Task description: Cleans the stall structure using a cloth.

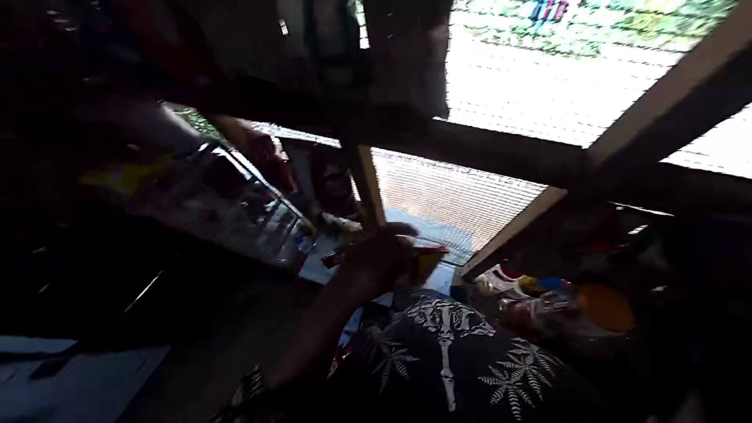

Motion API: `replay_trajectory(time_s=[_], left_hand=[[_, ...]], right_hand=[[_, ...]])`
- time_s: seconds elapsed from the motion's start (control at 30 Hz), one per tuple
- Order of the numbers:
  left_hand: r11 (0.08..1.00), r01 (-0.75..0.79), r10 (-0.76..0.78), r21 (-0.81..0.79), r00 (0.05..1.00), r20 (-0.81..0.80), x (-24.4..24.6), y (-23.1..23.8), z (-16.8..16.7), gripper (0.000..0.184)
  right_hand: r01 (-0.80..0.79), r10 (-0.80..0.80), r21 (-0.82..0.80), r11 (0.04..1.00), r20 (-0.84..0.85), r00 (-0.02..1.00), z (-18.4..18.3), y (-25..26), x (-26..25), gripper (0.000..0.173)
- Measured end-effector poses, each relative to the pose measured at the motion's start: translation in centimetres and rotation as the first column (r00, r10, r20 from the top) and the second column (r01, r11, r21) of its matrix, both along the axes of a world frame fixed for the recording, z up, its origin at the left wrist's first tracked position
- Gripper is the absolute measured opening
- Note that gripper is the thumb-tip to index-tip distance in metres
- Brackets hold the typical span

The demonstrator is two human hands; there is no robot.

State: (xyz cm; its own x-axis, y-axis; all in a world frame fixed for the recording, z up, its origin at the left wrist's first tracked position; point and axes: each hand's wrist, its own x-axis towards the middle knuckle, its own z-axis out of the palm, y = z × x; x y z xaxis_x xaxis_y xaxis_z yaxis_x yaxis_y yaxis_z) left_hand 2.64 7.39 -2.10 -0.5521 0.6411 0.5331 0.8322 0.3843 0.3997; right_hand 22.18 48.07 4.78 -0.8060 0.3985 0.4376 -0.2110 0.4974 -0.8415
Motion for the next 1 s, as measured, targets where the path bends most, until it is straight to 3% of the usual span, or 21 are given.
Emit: replay_trajectory(time_s=[0.07,0.17,0.27,0.33,0.4,0.57,0.8,1.0], left_hand=[[0.996,0.087,-0.087,0.035,0.996,-0.018,-0.6,1.0,-0.6,0.015],[0.965,0.227,-0.219,0.135,0.973,-0.071,-0.8,2.5,-2.1,0.015],[0.920,0.318,-0.284,0.228,0.944,-0.171,-0.6,3.6,-4.0,0.011],[0.923,0.325,-0.303,0.207,0.944,-0.131,0.0,3.5,-4.7,0.008],[0.922,0.326,-0.313,0.208,0.945,-0.092,0.3,3.0,-5.4,0.009],[0.903,0.315,-0.354,0.293,0.931,0.091,-0.1,1.2,-6.8,0.014],[0.888,0.180,-0.376,0.422,0.812,0.446,-0.7,-0.8,-8.0,0.019],[0.948,0.025,-0.210,0.316,0.799,0.564,-1.0,-2.5,-8.4,0.032]], right_hand=[[-0.276,0.247,0.139,0.951,0.197,0.949,-2.9,-0.9,-4.0,0.026],[-0.362,0.270,0.131,0.923,0.451,0.851,-6.1,-5.6,-8.7,0.052],[-0.439,0.283,0.202,0.876,0.520,0.806,-8.8,-9.3,-10.8,0.086],[-0.445,0.295,0.239,0.863,0.477,0.828,-10.2,-11.4,-11.2,0.081],[-0.457,0.349,0.249,0.854,0.376,0.858,-11.3,-13.0,-11.3,0.061],[-0.533,0.469,0.215,0.818,0.288,0.835,-12.5,-15.3,-11.6,0.037],[-0.600,0.552,0.197,0.776,0.249,0.796,-13.5,-17.1,-12.7,0.030],[-0.648,0.623,0.189,0.738,0.177,0.762,-14.4,-18.8,-13.7,0.028]])
